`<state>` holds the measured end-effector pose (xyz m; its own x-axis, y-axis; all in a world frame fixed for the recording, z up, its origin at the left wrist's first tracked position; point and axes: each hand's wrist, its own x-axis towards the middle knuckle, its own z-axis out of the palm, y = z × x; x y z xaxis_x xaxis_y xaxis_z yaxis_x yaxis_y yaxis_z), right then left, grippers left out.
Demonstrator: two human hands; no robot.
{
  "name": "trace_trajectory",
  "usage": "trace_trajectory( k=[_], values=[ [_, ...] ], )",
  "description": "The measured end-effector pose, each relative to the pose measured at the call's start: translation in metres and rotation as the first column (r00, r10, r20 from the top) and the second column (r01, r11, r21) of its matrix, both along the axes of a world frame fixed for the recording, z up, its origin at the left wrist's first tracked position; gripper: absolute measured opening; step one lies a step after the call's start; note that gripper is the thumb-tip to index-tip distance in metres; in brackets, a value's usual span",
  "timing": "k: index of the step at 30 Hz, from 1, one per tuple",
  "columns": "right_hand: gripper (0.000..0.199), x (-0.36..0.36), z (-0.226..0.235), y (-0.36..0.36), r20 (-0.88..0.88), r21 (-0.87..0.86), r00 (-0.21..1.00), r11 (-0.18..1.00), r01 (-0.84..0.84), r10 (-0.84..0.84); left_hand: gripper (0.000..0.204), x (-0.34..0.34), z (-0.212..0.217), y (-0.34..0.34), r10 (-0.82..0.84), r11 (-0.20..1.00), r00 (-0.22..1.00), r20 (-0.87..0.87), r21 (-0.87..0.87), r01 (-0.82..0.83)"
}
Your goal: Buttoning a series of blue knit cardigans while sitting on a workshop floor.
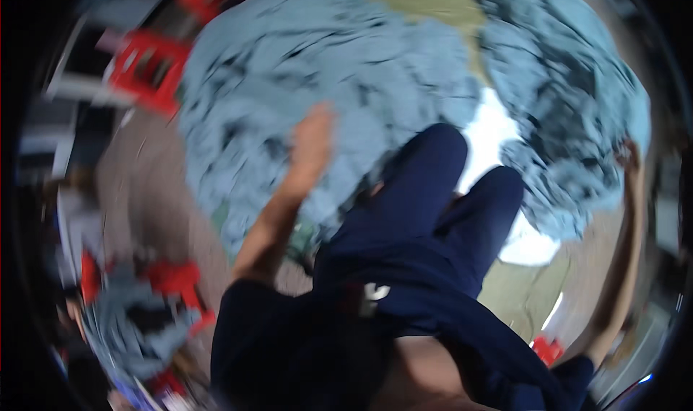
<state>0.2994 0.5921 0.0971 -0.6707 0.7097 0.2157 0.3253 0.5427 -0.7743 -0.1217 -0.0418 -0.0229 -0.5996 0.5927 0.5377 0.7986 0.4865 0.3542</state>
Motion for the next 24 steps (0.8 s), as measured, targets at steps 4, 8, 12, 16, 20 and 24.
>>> trace_trajectory(
  k=[4,8,12,16,20,24],
  values=[
    [0.080,-0.145,0.000,-0.329,-0.019,-0.259,0.862,0.831,-0.493,0.506,0.014,0.089,0.093,0.084,-0.294,0.955,0.900,0.323,0.138,0.263],
    [0.074,-0.162,-0.023,-0.412,-0.214,-0.310,0.806,0.744,-0.591,0.551,0.018,0.159,0.123,0.092,-0.647,0.762,0.725,0.236,0.204,0.614],
    [0.026,-0.137,-0.028,-0.416,-0.273,-0.444,0.774,0.639,-0.629,0.572,0.018,0.176,0.126,0.077,-0.811,0.585,0.509,0.289,0.432,0.686],
    [0.014,-0.085,0.001,-0.419,-0.082,-0.743,0.960,0.626,-0.237,0.268,0.036,0.077,0.088,0.037,-0.261,0.906,0.871,0.417,0.418,0.071],
    [0.014,-0.041,-0.004,-0.405,-0.102,-0.747,0.966,0.623,-0.233,0.239,0.072,-0.043,-0.052,-0.051,0.726,0.686,0.656,0.206,-0.295,-0.665],
    [0.017,-0.019,-0.004,-0.398,-0.058,-0.757,0.968,0.622,-0.201,0.243,0.067,-0.011,-0.026,-0.043,0.511,0.858,0.583,0.632,-0.420,-0.296]
  ],
)
